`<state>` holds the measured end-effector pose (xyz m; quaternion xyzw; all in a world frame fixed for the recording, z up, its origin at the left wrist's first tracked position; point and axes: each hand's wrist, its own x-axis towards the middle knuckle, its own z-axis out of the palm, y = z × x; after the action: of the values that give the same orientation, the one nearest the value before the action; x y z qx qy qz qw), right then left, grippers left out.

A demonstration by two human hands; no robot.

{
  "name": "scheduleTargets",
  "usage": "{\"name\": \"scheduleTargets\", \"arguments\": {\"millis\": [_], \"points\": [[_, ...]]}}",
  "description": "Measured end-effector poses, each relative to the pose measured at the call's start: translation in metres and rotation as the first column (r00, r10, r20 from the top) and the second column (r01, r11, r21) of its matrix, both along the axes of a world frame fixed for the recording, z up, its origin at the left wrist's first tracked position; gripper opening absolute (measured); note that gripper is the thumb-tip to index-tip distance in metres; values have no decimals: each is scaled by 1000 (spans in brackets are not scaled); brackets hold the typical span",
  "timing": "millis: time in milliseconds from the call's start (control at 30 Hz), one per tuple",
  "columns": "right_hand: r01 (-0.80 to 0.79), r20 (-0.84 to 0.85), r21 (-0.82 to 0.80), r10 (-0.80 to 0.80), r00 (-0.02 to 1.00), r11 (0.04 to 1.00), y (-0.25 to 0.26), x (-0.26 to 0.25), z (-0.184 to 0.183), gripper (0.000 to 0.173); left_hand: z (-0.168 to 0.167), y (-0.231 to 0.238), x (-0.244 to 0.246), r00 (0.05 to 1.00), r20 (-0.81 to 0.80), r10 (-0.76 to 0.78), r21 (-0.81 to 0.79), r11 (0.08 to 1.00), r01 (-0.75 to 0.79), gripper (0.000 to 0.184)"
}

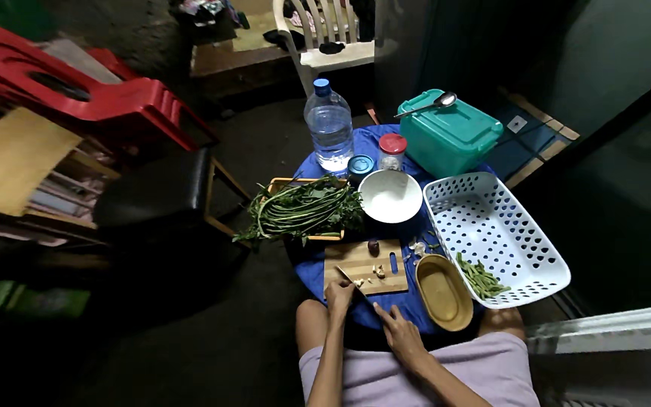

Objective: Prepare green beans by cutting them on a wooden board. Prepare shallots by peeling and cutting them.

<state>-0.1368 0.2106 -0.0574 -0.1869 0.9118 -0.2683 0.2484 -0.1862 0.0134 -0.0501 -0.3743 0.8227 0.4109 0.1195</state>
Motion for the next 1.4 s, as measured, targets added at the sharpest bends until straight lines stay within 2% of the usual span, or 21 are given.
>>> {"name": "scheduleTargets", "arguments": {"millis": [200,300,433,567,667,867,1067,1267,1400], "points": [[63,-18,-199,-68,998,978,8,-6,-14,48,-3,4,5,997,-72,7,-8,1000,-7,19],[156,-58,-265,-178,982,951,21,2,-18,44,0,11,8,995,-100,9,12,1000,-8,21],[249,-60,-316,-281,958,916,36,5,-24,42,-4,20,8,987,-141,-70,-54,997,63,30],[263,25,-348,-271,962,900,41,3,-28,41,-4,25,6,977,-149,-152,-97,986,139,40],[283,97,-382,-267,959,880,39,0,-32,42,-6,28,5,977,-150,-154,-105,985,139,45],[389,409,-448,-203,890,805,32,-8,-23,42,-8,28,6,973,-194,-127,-94,989,110,40],[395,442,-455,-183,878,798,26,-7,-27,42,-6,25,7,977,-207,-53,-31,998,48,37],[427,456,-471,-201,867,772,27,-5,-24,42,-11,28,13,954,-298,15,8,1000,-13,37],[430,404,-507,-234,884,747,31,-2,-17,42,6,35,10,940,-341,10,19,1000,-3,35]]}}
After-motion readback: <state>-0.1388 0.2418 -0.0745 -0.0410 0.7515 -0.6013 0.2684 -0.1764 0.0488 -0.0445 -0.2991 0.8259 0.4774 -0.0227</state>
